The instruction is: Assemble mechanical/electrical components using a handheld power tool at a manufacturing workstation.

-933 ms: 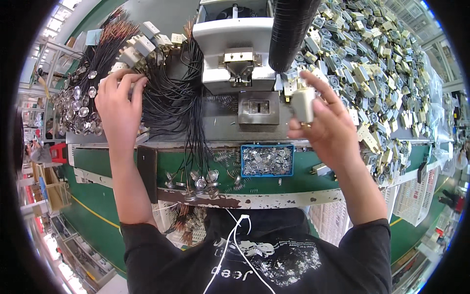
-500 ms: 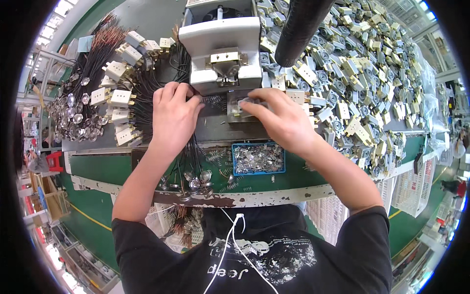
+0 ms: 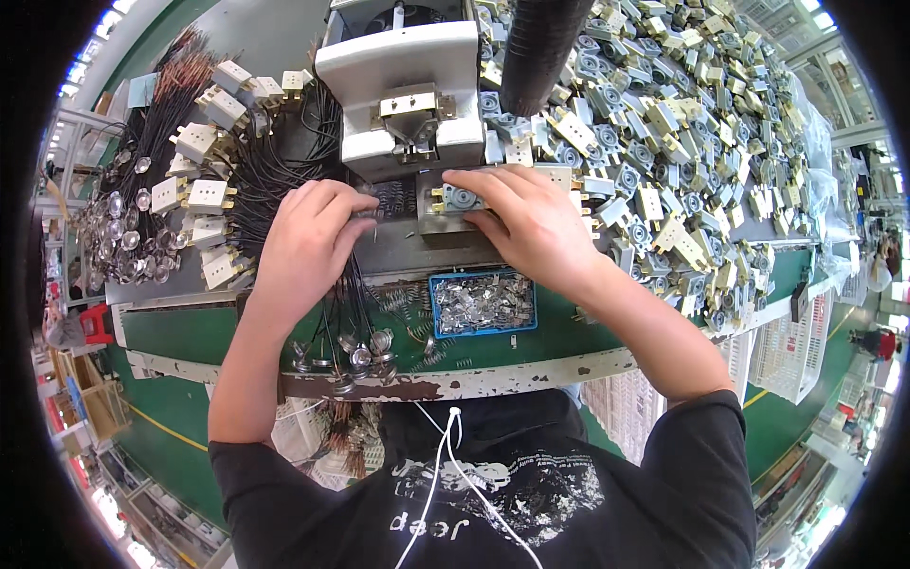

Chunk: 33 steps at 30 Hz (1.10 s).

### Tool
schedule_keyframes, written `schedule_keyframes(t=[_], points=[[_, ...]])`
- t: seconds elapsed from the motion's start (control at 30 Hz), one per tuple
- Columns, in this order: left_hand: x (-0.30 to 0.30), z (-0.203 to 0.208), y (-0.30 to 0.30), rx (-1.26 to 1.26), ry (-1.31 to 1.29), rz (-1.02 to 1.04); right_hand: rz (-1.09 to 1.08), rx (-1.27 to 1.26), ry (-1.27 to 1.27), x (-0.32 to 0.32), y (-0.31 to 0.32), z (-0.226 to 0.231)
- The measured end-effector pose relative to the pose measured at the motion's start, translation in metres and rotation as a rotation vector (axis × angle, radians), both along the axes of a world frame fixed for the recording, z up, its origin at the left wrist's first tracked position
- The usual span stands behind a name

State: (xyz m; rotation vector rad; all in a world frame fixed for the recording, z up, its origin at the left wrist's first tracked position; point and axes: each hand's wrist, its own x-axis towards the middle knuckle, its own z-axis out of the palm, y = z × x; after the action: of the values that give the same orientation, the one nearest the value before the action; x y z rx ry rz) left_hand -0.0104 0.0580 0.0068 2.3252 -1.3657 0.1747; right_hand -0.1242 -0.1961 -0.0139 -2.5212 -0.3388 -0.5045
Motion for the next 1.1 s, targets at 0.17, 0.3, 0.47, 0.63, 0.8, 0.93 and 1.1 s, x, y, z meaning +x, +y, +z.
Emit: schedule_keyframes(t=[0.17,0.3,0.47,0.63,0.8,0.93,1.1], points=[[0.003,0.0,0.0,-0.037,0.068,-0.04,0.03,-0.031,0.029,0.008,0.0,-0.002],[0.005,0.007,0.005,-0.092,0.175,-0.033,0.075,-0.098,0.097,0.008,0.0,0.005],[0.005,0.02,0.006,-0.168,0.344,-0.005,0.035,-0.184,-0.051,0.004,0.014,0.016],[-0.002,0.03,0.003,-0.283,0.674,0.0,0.205,0.191,-0.105,0.026,0.046,0.029],[-0.002,0.042,0.008,-0.289,0.703,0.018,0.179,0.274,-0.045,0.024,0.052,0.03],[-0.002,0.04,0.014,-0.175,0.391,-0.009,-0.041,0.787,0.46,0.016,0.057,0.033],[0.001,0.032,0.031,-0.167,0.197,-0.022,0.017,-0.022,-0.073,0.016,0.058,0.023]])
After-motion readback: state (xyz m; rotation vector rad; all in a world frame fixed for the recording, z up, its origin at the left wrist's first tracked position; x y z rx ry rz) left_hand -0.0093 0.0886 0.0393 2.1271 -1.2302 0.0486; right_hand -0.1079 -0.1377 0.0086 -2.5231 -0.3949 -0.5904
